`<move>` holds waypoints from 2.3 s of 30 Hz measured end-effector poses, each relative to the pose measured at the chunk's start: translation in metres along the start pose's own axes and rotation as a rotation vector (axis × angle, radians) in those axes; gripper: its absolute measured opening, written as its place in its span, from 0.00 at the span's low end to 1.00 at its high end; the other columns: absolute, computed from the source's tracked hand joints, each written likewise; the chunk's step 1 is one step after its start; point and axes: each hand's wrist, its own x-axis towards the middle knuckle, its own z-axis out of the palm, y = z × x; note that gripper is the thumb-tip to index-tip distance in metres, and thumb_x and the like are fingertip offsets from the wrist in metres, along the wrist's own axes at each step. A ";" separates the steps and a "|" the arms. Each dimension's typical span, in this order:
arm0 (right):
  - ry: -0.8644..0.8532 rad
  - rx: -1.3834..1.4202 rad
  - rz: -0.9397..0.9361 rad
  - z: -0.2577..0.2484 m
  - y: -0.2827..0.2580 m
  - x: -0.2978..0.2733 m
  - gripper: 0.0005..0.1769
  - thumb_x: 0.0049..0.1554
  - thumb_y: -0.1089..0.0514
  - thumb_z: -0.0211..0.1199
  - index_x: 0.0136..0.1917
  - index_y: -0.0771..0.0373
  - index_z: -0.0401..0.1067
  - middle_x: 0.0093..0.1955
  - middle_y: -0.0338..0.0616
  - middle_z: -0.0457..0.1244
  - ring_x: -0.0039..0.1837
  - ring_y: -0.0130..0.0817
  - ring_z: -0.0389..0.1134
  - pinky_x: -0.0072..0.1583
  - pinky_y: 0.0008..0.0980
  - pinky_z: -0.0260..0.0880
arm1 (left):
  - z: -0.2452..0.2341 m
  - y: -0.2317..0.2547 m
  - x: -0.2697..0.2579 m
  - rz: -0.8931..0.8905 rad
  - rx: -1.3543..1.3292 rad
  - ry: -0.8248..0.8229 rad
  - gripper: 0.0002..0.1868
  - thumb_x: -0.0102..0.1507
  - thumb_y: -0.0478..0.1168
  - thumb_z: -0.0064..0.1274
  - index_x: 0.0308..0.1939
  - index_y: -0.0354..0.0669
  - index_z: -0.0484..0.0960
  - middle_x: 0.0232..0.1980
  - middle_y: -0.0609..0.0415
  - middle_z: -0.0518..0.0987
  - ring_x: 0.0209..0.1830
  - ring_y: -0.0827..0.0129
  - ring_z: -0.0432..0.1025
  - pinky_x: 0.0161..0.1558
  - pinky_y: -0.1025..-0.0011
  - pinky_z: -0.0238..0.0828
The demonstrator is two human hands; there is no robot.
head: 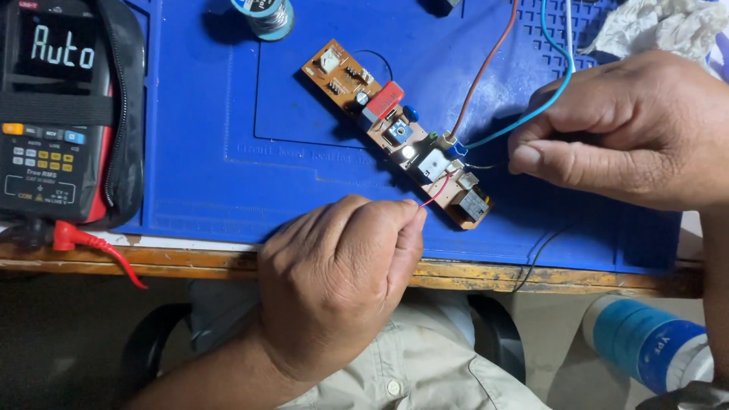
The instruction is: The person is working on a small circuit board, using a multimeter to test connections and a soldering iron to solder wires to the board. They manipulate the board and wires throughout the process.
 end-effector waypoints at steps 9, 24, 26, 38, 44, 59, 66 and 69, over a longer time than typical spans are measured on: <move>0.053 -0.041 0.011 0.007 -0.008 0.003 0.12 0.66 0.44 0.75 0.55 0.49 0.92 0.45 0.29 0.80 0.45 0.29 0.82 0.46 0.35 0.72 | 0.000 0.000 -0.001 0.006 0.026 0.004 0.13 0.82 0.38 0.67 0.43 0.50 0.81 0.33 0.57 0.71 0.29 0.55 0.69 0.36 0.55 0.68; 0.037 -0.065 -0.017 0.008 -0.002 0.004 0.14 0.65 0.43 0.74 0.55 0.51 0.92 0.45 0.34 0.81 0.45 0.33 0.82 0.48 0.37 0.75 | 0.000 0.000 0.000 0.015 0.014 0.016 0.13 0.81 0.36 0.67 0.44 0.49 0.81 0.33 0.57 0.71 0.29 0.55 0.69 0.35 0.55 0.68; 0.030 -0.082 -0.040 0.009 0.000 0.004 0.14 0.66 0.41 0.74 0.54 0.50 0.91 0.40 0.34 0.79 0.41 0.36 0.80 0.46 0.40 0.73 | 0.001 0.000 0.000 0.008 0.015 0.008 0.11 0.81 0.36 0.67 0.45 0.49 0.83 0.34 0.57 0.73 0.30 0.55 0.69 0.36 0.56 0.69; 0.019 -0.070 -0.048 0.007 -0.001 0.004 0.13 0.66 0.41 0.74 0.51 0.49 0.89 0.30 0.35 0.73 0.33 0.37 0.76 0.41 0.40 0.69 | 0.001 -0.001 0.000 0.015 0.013 0.020 0.11 0.80 0.35 0.68 0.44 0.49 0.83 0.33 0.58 0.73 0.29 0.57 0.70 0.35 0.58 0.70; 0.027 -0.016 -0.031 0.006 -0.002 0.004 0.14 0.65 0.43 0.74 0.54 0.52 0.91 0.39 0.36 0.79 0.41 0.33 0.81 0.45 0.37 0.74 | 0.001 -0.001 0.000 0.020 0.006 0.024 0.10 0.80 0.36 0.69 0.45 0.48 0.84 0.35 0.57 0.76 0.30 0.57 0.72 0.36 0.57 0.71; -0.115 0.018 -0.030 -0.004 0.008 0.001 0.12 0.62 0.41 0.74 0.46 0.46 0.91 0.42 0.28 0.83 0.42 0.27 0.86 0.50 0.32 0.83 | 0.000 0.000 0.002 0.012 -0.020 -0.001 0.08 0.79 0.38 0.69 0.46 0.50 0.86 0.35 0.58 0.76 0.29 0.57 0.72 0.36 0.57 0.71; -0.160 0.034 -0.042 -0.007 0.008 0.001 0.14 0.63 0.40 0.72 0.48 0.46 0.92 0.45 0.27 0.84 0.46 0.25 0.88 0.51 0.32 0.86 | -0.002 -0.001 0.002 0.025 -0.019 -0.017 0.08 0.80 0.40 0.69 0.47 0.50 0.86 0.35 0.58 0.76 0.30 0.56 0.72 0.36 0.57 0.72; -0.143 -0.006 -0.065 -0.007 0.006 0.002 0.14 0.64 0.40 0.71 0.48 0.46 0.90 0.46 0.27 0.83 0.47 0.29 0.87 0.53 0.34 0.84 | -0.001 0.000 0.002 0.013 -0.028 -0.016 0.07 0.79 0.39 0.70 0.48 0.50 0.87 0.36 0.57 0.77 0.30 0.56 0.73 0.37 0.57 0.73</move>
